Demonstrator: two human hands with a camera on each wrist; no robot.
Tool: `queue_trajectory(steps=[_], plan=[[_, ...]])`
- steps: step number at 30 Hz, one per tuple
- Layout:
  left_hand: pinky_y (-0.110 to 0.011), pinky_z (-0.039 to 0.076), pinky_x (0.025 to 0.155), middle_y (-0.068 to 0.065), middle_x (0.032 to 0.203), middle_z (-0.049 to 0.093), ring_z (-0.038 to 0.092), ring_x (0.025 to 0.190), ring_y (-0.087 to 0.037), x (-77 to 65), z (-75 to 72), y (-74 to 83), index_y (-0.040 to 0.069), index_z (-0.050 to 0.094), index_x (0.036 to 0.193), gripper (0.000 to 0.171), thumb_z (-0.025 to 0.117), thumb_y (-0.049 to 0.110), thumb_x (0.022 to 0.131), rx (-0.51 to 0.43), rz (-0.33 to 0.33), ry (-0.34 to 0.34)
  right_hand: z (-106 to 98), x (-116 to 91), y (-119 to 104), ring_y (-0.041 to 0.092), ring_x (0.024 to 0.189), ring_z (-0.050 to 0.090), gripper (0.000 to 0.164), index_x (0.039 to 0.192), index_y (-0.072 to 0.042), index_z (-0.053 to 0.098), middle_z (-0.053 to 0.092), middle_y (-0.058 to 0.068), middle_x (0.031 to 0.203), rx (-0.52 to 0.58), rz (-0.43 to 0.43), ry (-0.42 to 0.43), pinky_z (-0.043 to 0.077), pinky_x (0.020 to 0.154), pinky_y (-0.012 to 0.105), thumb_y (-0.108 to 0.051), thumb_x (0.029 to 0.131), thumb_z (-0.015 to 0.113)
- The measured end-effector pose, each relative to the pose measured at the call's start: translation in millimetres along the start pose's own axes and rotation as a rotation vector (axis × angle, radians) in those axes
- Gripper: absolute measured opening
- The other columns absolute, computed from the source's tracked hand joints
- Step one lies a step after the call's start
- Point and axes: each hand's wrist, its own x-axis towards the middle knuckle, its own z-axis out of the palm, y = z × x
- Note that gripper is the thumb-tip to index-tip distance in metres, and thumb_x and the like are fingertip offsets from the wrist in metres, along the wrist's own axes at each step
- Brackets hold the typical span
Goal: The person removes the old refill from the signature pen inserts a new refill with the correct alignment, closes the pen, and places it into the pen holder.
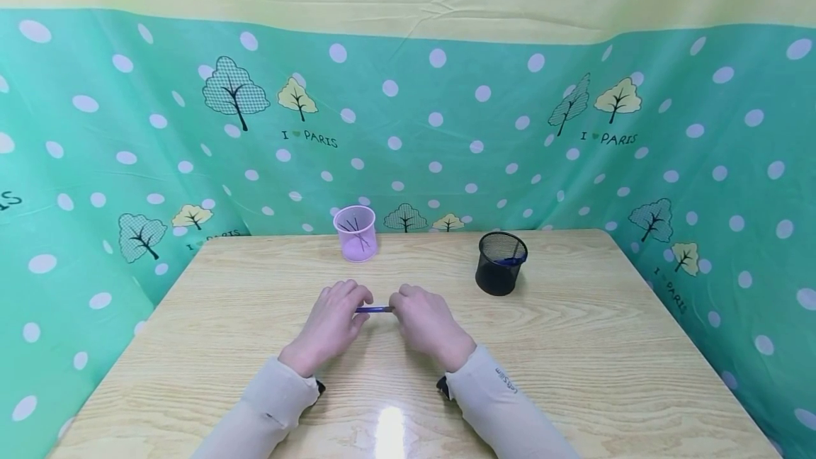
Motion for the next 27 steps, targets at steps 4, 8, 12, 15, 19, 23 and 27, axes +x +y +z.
queue_trajectory(steps=[4,8,12,15,19,23,27], plan=[[-0.029,0.035,0.068,0.006,0.083,0.052,0.049,0.078,-0.016,0.2,0.5,-0.4,0.016,0.063,0.091,0.021,0.077,0.010,0.077,0.021,0.006,-0.008,-0.3,0.1,-0.3,0.009,0.072,0.056,0.008,0.095,-0.014,0.070,0.055,-0.006,0.081,0.000,0.002,-0.002,0.049,0.059,0.027,-0.012,0.088,0.067],[-0.029,0.035,0.069,0.007,0.083,0.052,0.050,0.078,-0.015,-0.1,0.3,0.0,0.017,0.063,0.090,0.019,0.076,0.011,0.079,0.028,0.003,-0.032,-0.7,0.1,-0.8,0.010,0.072,0.057,0.008,0.094,-0.014,0.070,0.056,-0.006,0.082,0.002,0.007,-0.009,0.050,0.059,0.027,-0.012,0.088,0.067],[-0.029,0.035,0.069,0.007,0.084,0.053,0.050,0.080,-0.015,-0.6,-0.3,0.3,0.017,0.063,0.092,0.018,0.075,0.011,0.080,0.033,0.001,-0.054,-1.1,0.1,-1.3,0.010,0.072,0.056,0.008,0.094,-0.015,0.070,0.055,-0.006,0.081,0.003,0.014,-0.019,0.050,0.059,0.027,-0.012,0.088,0.067],[-0.029,0.036,0.069,0.007,0.085,0.054,0.051,0.080,-0.015,-0.8,-0.7,0.4,0.017,0.064,0.093,0.018,0.075,0.011,0.080,0.032,0.004,-0.061,-1.0,0.0,-1.3,0.010,0.072,0.056,0.008,0.095,-0.015,0.070,0.055,-0.006,0.081,0.006,0.018,-0.024,0.049,0.059,0.027,-0.012,0.088,0.067],[-0.028,0.036,0.068,0.007,0.085,0.055,0.052,0.080,-0.015,-1.2,-1.1,0.6,0.016,0.064,0.093,0.017,0.074,0.010,0.080,0.022,0.010,-0.068,-0.3,0.0,-0.8,0.010,0.073,0.057,0.008,0.095,-0.015,0.070,0.055,-0.006,0.081,0.008,0.020,-0.025,0.050,0.059,0.027,-0.012,0.088,0.067],[-0.028,0.037,0.068,0.007,0.085,0.055,0.051,0.080,-0.014,-1.1,-1.2,0.4,0.016,0.065,0.094,0.015,0.072,0.011,0.082,0.029,0.013,-0.075,0.7,0.2,-0.2,0.010,0.072,0.057,0.008,0.095,-0.015,0.070,0.055,-0.006,0.081,0.007,0.018,-0.021,0.050,0.059,0.027,-0.012,0.088,0.067],[-0.028,0.037,0.068,0.007,0.085,0.055,0.052,0.080,-0.014,-1.1,-1.1,0.2,0.016,0.066,0.094,0.012,0.071,0.012,0.084,0.044,0.021,-0.075,0.8,0.2,-0.1,0.010,0.072,0.057,0.008,0.095,-0.015,0.070,0.055,-0.006,0.081,0.009,0.020,-0.021,0.050,0.059,0.027,-0.012,0.089,0.067]])
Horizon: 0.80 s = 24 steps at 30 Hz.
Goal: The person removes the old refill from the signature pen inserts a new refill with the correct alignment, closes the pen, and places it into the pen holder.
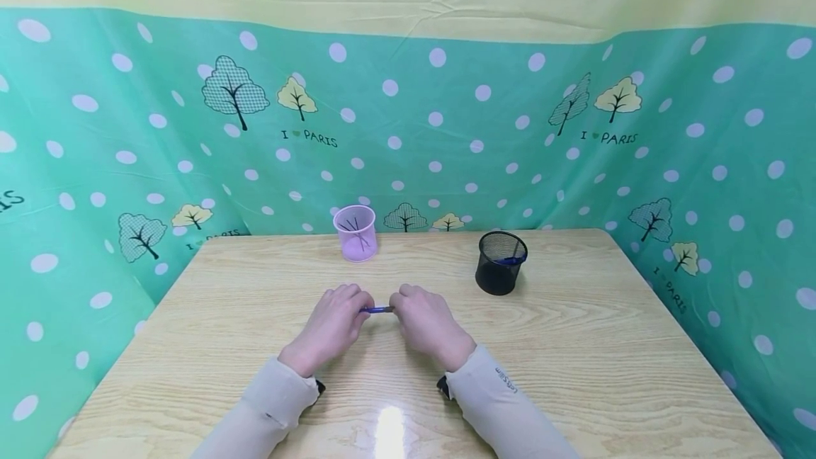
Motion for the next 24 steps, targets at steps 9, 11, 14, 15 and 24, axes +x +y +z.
queue_trajectory(steps=[9,11,14,15,24], plan=[[-0.030,0.038,0.069,0.006,0.086,0.058,0.053,0.080,-0.015,-0.3,-1.3,1.4,0.014,0.068,0.096,0.010,0.068,0.013,0.086,0.019,0.008,-0.014,-0.5,0.0,0.1,0.010,0.073,0.057,0.008,0.095,-0.014,0.070,0.056,-0.006,0.082,-0.011,-0.003,0.003,0.050,0.059,0.026,-0.012,0.088,0.067],[-0.030,0.038,0.069,0.006,0.086,0.057,0.053,0.080,-0.015,-0.5,-1.3,1.6,0.014,0.068,0.096,0.010,0.068,0.013,0.086,0.016,0.005,-0.017,-0.3,-0.2,0.0,0.010,0.073,0.057,0.008,0.095,-0.014,0.070,0.055,-0.006,0.081,-0.014,-0.005,0.006,0.050,0.059,0.026,-0.012,0.088,0.067],[-0.029,0.036,0.069,0.006,0.084,0.056,0.052,0.078,-0.015,-0.7,-1.1,1.7,0.015,0.068,0.095,0.010,0.070,0.016,0.085,-0.007,-0.002,-0.015,0.2,-0.2,0.2,0.010,0.072,0.057,0.008,0.095,-0.014,0.070,0.055,-0.006,0.081,-0.012,-0.010,0.008,0.050,0.058,0.027,-0.012,0.088,0.067],[-0.029,0.036,0.069,0.006,0.084,0.055,0.052,0.078,-0.015,-0.6,-1.0,1.7,0.015,0.067,0.095,0.012,0.071,0.016,0.084,-0.014,-0.005,-0.014,0.4,-0.2,0.3,0.010,0.072,0.057,0.008,0.095,-0.015,0.070,0.055,-0.006,0.081,-0.012,-0.012,0.008,0.050,0.058,0.027,-0.012,0.088,0.067],[-0.030,0.037,0.070,0.004,0.087,0.054,0.051,0.081,-0.017,-0.3,-1.3,1.4,0.013,0.065,0.098,0.025,0.078,0.013,0.077,-0.049,-0.017,0.024,1.1,-0.6,0.3,0.010,0.075,0.058,0.010,0.096,-0.015,0.071,0.057,-0.006,0.083,-0.004,-0.020,0.007,0.051,0.061,0.027,-0.011,0.088,0.066]])
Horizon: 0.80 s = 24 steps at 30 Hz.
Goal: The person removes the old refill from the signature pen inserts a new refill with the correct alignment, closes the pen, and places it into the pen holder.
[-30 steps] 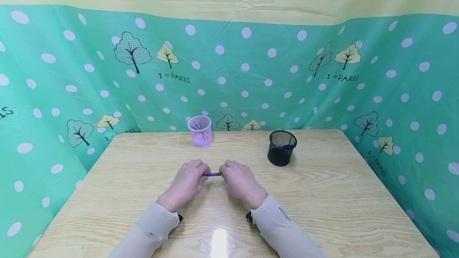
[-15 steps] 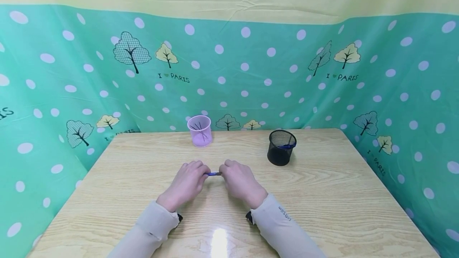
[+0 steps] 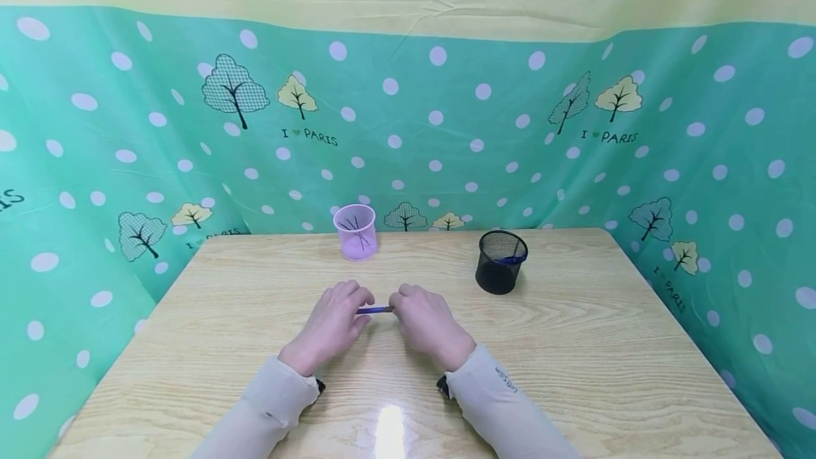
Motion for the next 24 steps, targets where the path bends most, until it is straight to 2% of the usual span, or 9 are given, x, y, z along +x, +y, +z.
queue_trajectory(steps=[5,17,24], plan=[[-0.029,0.037,0.068,0.004,0.083,0.053,0.050,0.078,-0.017,0.7,-0.8,0.5,0.013,0.064,0.092,0.023,0.078,0.008,0.075,-0.002,0.011,0.020,-0.2,0.2,-0.4,0.010,0.073,0.056,0.009,0.095,-0.015,0.071,0.055,-0.006,0.081,-0.006,-0.003,0.010,0.050,0.059,0.027,-0.011,0.087,0.067],[-0.030,0.038,0.069,0.005,0.085,0.054,0.050,0.080,-0.016,0.7,-2.5,1.7,0.014,0.064,0.093,0.018,0.075,0.009,0.079,0.018,0.013,-0.032,-0.2,-0.1,0.2,0.010,0.073,0.056,0.009,0.093,-0.015,0.070,0.055,-0.006,0.081,-0.001,-0.007,0.007,0.050,0.059,0.028,-0.010,0.087,0.067],[-0.030,0.039,0.070,0.005,0.086,0.054,0.050,0.080,-0.016,0.4,-1.3,1.5,0.013,0.065,0.094,0.014,0.072,0.009,0.082,0.030,0.024,-0.030,-1.0,-0.5,0.3,0.010,0.073,0.056,0.008,0.093,-0.014,0.070,0.055,-0.006,0.080,-0.003,-0.008,0.011,0.050,0.058,0.027,-0.010,0.087,0.067]])
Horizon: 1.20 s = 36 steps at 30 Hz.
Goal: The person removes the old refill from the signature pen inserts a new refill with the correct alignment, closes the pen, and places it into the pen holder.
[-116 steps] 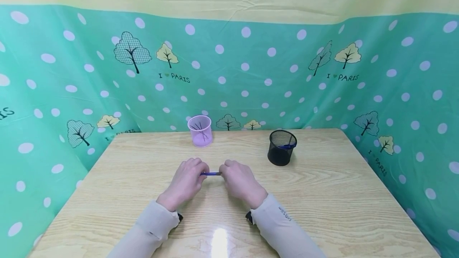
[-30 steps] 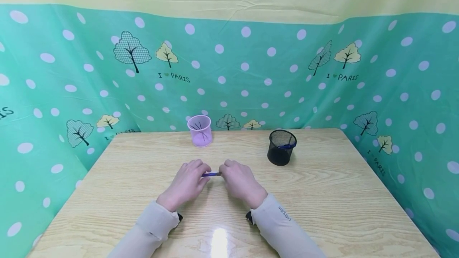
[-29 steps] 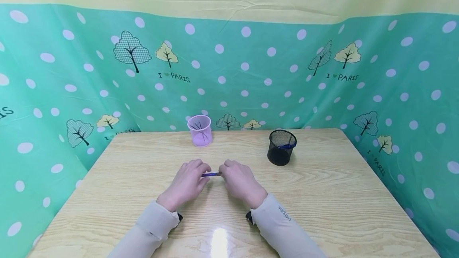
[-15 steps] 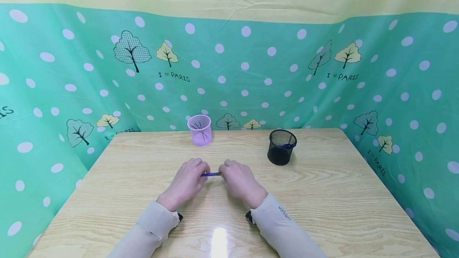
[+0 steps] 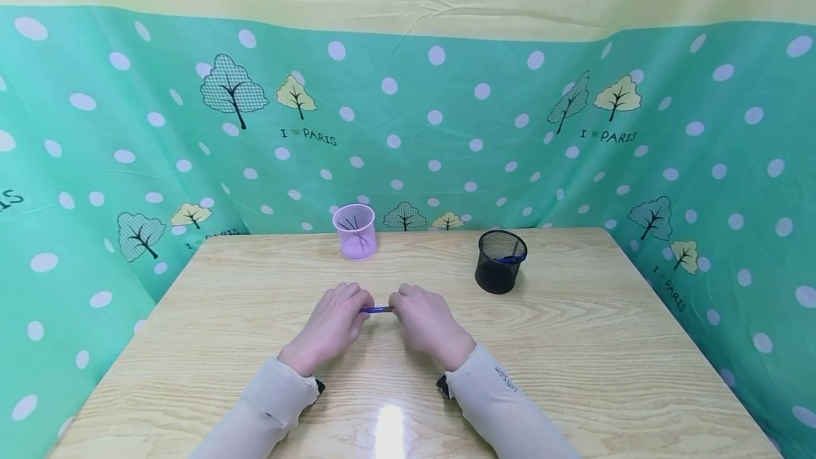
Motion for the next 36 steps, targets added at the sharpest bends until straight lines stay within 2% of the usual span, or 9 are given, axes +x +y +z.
queue_trajectory(steps=[11,23,30,36], plan=[[-0.029,0.040,0.070,0.005,0.088,0.056,0.049,0.081,-0.015,0.3,1.2,-0.1,0.013,0.066,0.096,0.009,0.068,0.012,0.087,0.015,-0.004,-0.026,0.1,-0.2,0.3,0.011,0.073,0.057,0.008,0.094,-0.014,0.070,0.055,-0.006,0.081,0.003,0.007,-0.002,0.050,0.058,0.028,-0.010,0.087,0.067],[-0.030,0.040,0.069,0.004,0.087,0.057,0.051,0.081,-0.017,0.0,3.9,-1.0,0.012,0.068,0.099,0.011,0.065,0.013,0.088,0.029,0.006,-0.012,-0.6,-0.4,0.3,0.010,0.072,0.056,0.009,0.095,-0.013,0.070,0.054,-0.006,0.080,0.001,0.012,0.000,0.049,0.057,0.026,-0.010,0.087,0.066],[-0.032,0.039,0.072,0.002,0.087,0.056,0.050,0.082,-0.019,-0.7,3.7,-0.9,0.012,0.065,0.107,0.028,0.074,0.019,0.081,-0.015,-0.002,0.013,0.0,-0.3,0.6,0.009,0.071,0.055,0.010,0.096,-0.014,0.070,0.053,-0.006,0.079,0.007,0.008,0.002,0.048,0.057,0.026,-0.011,0.087,0.067],[-0.031,0.039,0.074,0.005,0.085,0.051,0.046,0.081,-0.016,-0.9,2.8,-1.2,0.013,0.063,0.102,0.032,0.080,0.015,0.075,-0.032,-0.010,0.042,0.7,0.2,0.3,0.009,0.071,0.054,0.010,0.096,-0.015,0.070,0.054,-0.006,0.080,0.010,0.003,-0.003,0.048,0.057,0.026,-0.011,0.087,0.067]])
